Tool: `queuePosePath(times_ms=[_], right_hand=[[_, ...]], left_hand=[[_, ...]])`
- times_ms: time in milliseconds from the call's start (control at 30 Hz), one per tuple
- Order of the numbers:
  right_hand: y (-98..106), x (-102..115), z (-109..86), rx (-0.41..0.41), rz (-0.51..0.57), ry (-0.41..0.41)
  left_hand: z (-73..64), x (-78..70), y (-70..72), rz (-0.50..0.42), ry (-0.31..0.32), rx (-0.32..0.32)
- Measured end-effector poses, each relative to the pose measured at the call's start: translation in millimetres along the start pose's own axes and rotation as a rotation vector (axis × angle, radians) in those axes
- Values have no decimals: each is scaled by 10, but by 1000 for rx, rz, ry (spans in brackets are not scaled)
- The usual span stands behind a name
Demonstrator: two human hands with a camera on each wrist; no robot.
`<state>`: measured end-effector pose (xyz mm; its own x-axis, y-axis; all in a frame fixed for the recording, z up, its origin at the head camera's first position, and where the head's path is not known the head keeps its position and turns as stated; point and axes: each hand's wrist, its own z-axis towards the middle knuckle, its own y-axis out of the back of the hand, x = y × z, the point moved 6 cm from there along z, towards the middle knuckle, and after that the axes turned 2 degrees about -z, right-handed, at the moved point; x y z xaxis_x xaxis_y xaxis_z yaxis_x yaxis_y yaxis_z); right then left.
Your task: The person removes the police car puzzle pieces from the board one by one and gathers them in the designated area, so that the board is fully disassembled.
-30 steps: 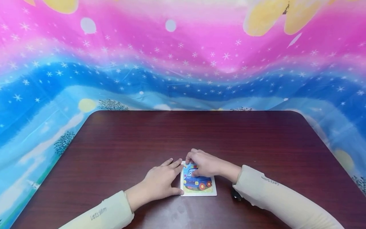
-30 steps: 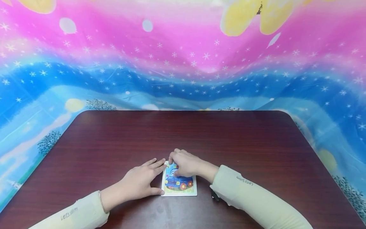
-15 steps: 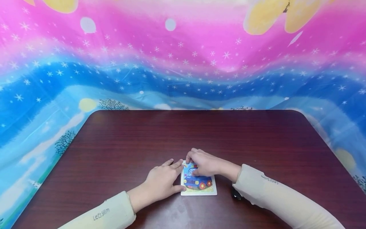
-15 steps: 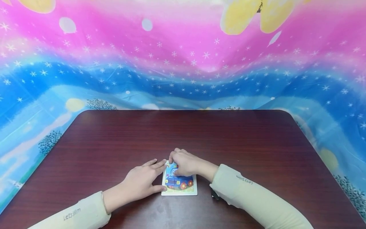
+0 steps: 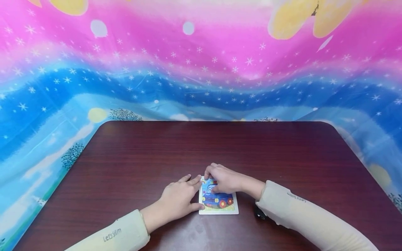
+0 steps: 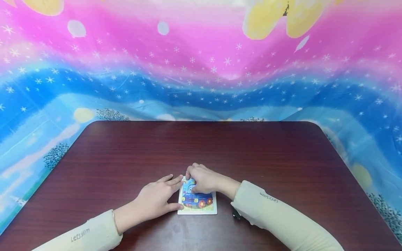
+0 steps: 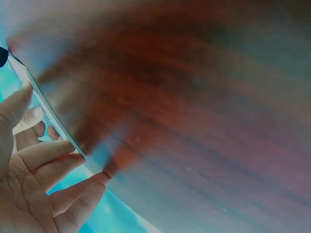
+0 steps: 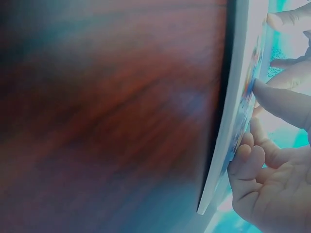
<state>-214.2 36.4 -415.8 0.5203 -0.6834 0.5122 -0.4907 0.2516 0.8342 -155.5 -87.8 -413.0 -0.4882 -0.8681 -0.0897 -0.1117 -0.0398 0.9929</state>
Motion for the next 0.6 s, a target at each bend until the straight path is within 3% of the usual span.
queuePosePath(times_ms=[600], right_hand=[[43,-53,34,-7,127,54]], left_hand=[[14,4,-7,26,-3,-2]])
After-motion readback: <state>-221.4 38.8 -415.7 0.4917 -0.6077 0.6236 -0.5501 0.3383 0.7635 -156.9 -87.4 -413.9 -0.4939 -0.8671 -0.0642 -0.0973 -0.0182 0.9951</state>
